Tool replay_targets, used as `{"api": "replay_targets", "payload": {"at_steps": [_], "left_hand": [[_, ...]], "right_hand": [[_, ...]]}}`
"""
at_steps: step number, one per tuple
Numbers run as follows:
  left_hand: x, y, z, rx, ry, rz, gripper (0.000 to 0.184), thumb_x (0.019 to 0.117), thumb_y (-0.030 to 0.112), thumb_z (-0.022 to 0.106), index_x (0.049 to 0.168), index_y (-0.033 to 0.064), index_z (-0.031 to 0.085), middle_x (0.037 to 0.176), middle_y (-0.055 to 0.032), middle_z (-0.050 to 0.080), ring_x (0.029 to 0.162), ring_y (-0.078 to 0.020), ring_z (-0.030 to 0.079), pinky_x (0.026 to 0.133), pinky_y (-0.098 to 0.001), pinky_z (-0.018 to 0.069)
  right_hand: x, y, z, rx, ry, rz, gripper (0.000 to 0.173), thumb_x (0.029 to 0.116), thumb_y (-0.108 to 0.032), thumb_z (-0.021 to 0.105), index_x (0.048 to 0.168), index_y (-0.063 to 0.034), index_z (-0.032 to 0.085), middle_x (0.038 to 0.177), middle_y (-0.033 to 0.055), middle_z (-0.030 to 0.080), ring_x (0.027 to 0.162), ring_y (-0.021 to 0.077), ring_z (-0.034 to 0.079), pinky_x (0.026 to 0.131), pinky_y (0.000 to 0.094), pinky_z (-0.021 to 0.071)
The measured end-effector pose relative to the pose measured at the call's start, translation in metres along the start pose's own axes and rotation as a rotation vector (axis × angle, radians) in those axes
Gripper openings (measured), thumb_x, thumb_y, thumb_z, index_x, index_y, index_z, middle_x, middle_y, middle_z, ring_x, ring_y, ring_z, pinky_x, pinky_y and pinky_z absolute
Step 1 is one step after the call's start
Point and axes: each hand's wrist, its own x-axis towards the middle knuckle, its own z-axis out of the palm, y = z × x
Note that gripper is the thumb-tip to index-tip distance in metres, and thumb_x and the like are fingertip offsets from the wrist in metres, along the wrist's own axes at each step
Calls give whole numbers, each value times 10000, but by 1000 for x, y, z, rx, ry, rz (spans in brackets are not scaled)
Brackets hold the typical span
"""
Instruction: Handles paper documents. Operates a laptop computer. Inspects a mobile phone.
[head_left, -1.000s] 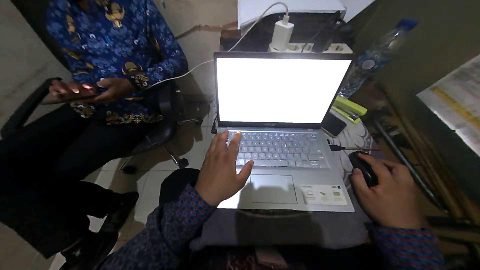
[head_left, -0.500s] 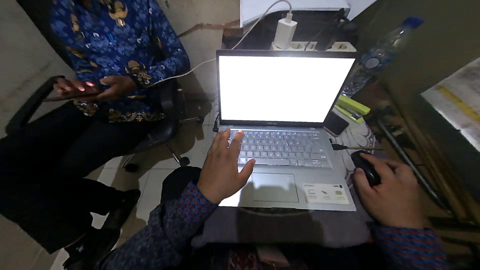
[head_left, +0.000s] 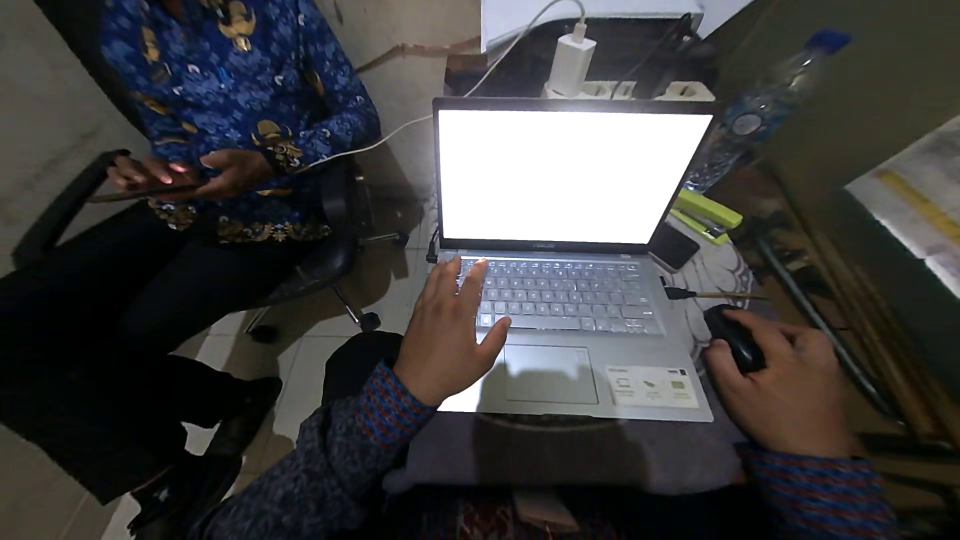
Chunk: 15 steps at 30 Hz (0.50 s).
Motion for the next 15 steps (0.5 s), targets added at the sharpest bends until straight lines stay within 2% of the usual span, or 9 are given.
{"api": "replay_targets", "payload": {"at_steps": [15], "left_hand": [[0,0,0,-1,-1,0,791,925,661,522,1555,191,435,1568,-179,429,1476,-359,372,1153,-553,389]], "right_hand": [[-1,2,1,4,19,-22,495,879,-420,579,1258,-126,702,1196,293,599,1048,462,596,850,614,489]]}}
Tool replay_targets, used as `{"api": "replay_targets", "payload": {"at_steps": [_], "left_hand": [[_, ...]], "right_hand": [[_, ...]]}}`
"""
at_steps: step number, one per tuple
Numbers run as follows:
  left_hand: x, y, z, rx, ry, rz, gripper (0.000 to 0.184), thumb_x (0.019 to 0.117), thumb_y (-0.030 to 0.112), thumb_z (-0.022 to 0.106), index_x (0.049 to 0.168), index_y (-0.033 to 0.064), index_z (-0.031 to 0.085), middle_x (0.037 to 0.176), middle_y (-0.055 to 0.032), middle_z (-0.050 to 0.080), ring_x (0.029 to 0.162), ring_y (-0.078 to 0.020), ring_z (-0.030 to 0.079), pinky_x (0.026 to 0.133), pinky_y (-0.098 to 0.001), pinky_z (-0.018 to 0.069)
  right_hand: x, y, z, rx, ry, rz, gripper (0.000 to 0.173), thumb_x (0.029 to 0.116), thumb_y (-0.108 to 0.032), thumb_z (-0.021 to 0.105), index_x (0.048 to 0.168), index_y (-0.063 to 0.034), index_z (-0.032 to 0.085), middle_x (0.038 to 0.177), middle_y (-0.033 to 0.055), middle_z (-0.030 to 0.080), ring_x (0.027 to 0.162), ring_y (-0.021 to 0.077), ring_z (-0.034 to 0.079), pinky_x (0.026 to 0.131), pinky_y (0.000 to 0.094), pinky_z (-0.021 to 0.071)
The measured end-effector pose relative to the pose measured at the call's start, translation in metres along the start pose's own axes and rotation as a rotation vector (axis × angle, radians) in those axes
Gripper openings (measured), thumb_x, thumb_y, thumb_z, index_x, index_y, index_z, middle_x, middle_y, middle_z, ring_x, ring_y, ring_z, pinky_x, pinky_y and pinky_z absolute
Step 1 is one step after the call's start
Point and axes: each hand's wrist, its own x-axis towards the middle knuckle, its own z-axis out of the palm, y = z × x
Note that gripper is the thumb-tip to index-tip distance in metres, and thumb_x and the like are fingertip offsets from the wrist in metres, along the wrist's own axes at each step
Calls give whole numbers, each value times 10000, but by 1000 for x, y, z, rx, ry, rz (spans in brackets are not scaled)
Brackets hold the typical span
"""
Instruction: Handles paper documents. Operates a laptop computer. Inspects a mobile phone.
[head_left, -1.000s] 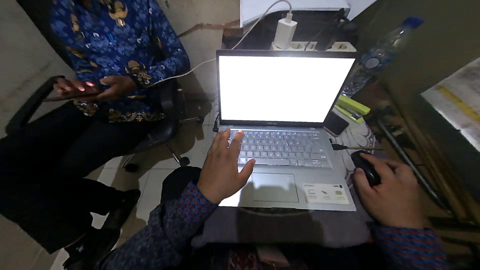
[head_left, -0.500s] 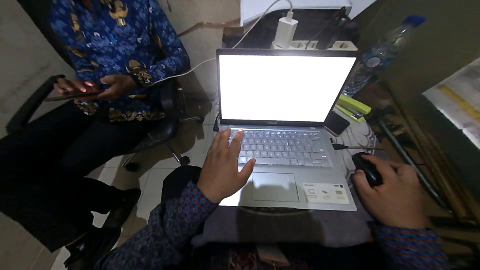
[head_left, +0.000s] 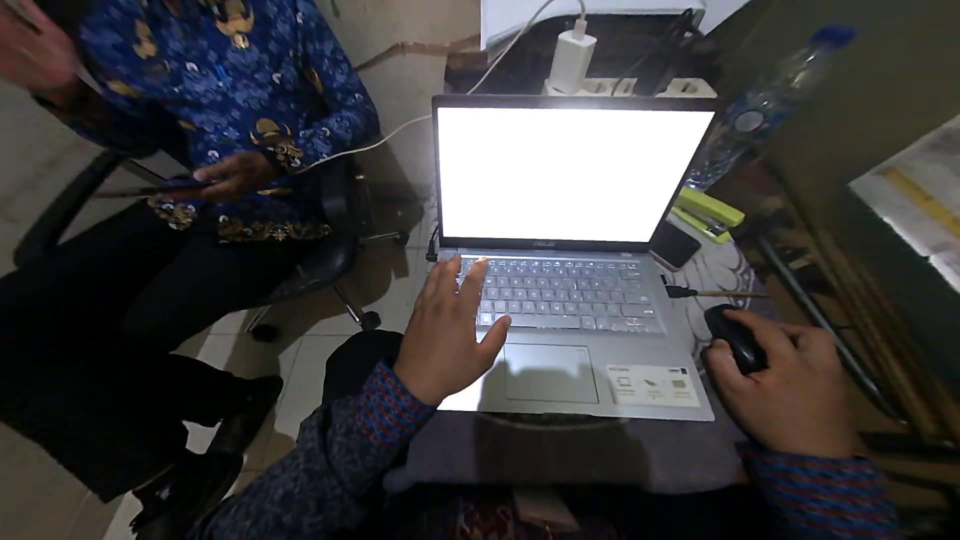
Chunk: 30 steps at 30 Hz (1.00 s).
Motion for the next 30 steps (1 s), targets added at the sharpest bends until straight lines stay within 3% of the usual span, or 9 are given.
{"api": "replay_targets", "payload": {"at_steps": [30], "left_hand": [[0,0,0,-2,6,3,790,923,655,529,1555,190,437,1567,-181,430,1472,-362,377,1152,-552,389]], "right_hand": [[0,-3,-2,-14,-1,22,510,851,-415,586,1236,-102,702,1175,315,593,1024,475,595,819,629,485]]}}
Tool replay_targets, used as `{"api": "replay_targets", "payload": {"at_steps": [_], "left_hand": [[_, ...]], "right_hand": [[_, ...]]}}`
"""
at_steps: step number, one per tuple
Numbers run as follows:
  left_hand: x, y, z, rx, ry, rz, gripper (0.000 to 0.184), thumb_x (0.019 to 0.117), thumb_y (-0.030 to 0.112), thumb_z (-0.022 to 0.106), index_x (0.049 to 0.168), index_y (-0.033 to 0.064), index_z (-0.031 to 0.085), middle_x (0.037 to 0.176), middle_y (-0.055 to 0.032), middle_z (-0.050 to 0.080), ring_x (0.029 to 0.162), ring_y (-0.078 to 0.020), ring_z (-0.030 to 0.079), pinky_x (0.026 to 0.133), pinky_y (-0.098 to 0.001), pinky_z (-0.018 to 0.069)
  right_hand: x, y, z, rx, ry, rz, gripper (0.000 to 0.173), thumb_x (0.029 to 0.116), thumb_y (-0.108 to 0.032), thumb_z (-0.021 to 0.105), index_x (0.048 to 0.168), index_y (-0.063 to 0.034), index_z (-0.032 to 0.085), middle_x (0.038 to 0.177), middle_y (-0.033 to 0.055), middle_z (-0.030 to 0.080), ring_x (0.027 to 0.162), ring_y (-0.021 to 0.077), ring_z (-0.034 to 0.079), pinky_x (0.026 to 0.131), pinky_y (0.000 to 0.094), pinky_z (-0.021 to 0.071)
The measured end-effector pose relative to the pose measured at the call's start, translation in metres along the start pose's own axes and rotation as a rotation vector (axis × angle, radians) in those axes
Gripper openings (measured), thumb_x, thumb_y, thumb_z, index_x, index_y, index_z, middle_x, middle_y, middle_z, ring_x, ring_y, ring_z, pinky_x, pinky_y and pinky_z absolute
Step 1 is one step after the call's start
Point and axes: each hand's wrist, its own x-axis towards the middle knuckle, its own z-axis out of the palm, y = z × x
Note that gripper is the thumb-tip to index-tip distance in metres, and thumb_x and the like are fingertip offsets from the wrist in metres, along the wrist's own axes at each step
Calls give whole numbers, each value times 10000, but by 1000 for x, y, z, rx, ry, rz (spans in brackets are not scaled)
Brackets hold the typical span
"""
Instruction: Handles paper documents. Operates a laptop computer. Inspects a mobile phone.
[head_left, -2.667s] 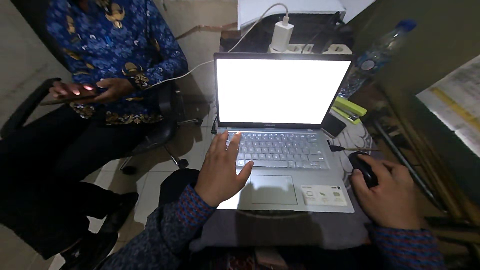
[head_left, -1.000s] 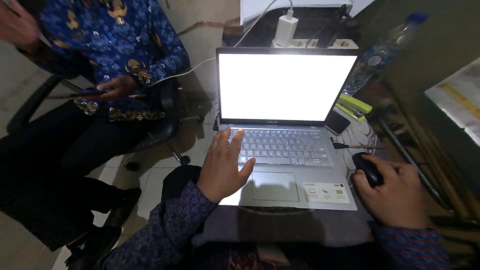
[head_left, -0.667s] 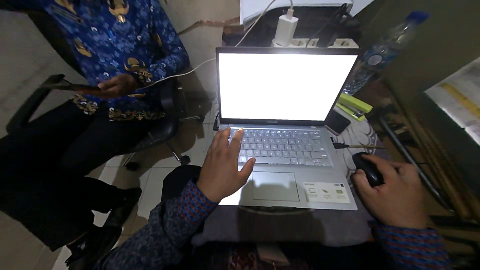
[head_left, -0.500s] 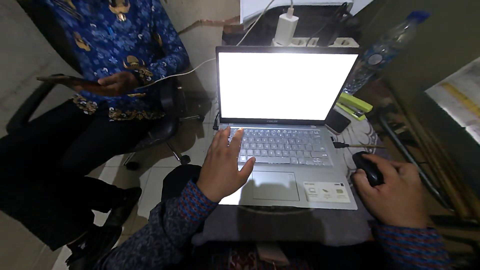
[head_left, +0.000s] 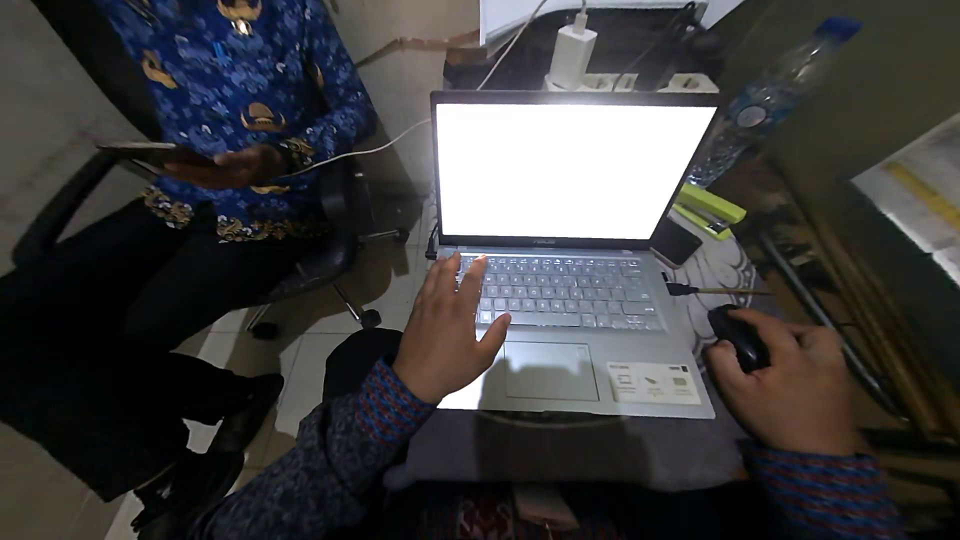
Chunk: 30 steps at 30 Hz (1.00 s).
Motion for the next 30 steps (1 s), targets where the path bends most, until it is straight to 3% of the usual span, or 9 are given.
{"api": "replay_targets", "payload": {"at_steps": [12,25,30], "left_hand": [[0,0,0,1,-9,-1,797,924,662,520,1559,188,431,1569,-181,426,1472,-362,375,1151,-547,391],[-1,0,0,-9,-6,3,802,927,656,532,1564,183,421,1576,-192,418,1476,-368,375,1163,-560,377],[-1,1,-2,7,9,28,748,939,638,525,1501,144,506,1492,-145,518,1436,-344,425,1149,-543,398]], "right_hand": [[0,0,0,6,-3,7,505,850,-409,584,1243,-113,702,1176,303,595,1023,460,595,816,614,487],[1,4,3,32,-28,-86,503,905,-440,567,1277,-127,695,1206,276,613,1067,441,605,870,602,497],[1,3,3,51,-30,-80,504,907,-456,568,1278,-141,698,1209,263,614,1065,424,606,865,579,502]]}}
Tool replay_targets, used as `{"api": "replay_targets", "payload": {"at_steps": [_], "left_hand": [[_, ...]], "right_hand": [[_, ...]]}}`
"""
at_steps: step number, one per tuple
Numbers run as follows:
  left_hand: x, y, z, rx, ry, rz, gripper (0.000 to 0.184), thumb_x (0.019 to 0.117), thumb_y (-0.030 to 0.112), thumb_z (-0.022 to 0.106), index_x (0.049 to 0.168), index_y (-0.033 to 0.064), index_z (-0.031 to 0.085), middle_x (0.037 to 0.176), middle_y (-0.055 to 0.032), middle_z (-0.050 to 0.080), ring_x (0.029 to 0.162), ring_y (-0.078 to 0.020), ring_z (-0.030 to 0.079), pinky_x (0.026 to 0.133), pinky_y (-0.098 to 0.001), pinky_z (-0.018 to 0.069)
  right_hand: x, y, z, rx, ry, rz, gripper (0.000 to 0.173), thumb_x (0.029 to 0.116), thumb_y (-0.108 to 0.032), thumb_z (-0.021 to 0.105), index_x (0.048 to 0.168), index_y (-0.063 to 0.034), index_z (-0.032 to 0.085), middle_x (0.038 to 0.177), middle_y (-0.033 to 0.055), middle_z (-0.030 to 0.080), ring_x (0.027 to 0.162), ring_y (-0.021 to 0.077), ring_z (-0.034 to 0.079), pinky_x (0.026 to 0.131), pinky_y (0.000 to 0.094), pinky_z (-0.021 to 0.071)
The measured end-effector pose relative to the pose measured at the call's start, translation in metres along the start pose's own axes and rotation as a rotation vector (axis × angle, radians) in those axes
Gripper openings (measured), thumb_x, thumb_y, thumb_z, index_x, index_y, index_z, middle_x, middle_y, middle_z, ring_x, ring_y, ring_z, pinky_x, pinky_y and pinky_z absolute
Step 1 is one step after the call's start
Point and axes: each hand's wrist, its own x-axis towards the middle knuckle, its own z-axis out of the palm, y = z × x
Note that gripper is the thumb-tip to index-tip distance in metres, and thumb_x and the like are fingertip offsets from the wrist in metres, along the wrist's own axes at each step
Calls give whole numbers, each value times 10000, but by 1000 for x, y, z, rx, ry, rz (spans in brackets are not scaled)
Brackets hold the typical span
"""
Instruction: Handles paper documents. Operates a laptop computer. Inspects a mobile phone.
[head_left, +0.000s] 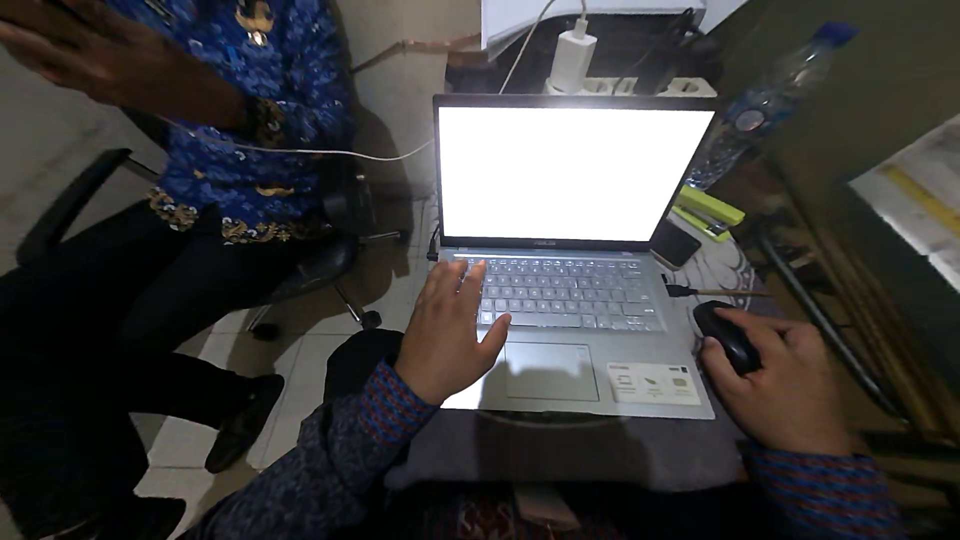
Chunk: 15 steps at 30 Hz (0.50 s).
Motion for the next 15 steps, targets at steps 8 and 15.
{"api": "replay_targets", "payload": {"at_steps": [8,15], "left_hand": [[-2,2,-1,15,10,25,687,970,595,489,1482,139,535,1456,-55,593,1422,-298,470,1168,-532,383],[-3,0,-1,-13,29,16,680,968,577,503,1482,132,536,1462,-25,595,1418,-273,480,1157,-521,402]], "right_hand": [[0,1,1,1,7,-6,492,909,-450,567,1267,-140,705,1190,263,613,1040,412,607,850,572,503],[0,-1,1,-8,24,0,491,903,-436,569,1258,-126,707,1189,264,620,1047,420,610,859,578,500]]}}
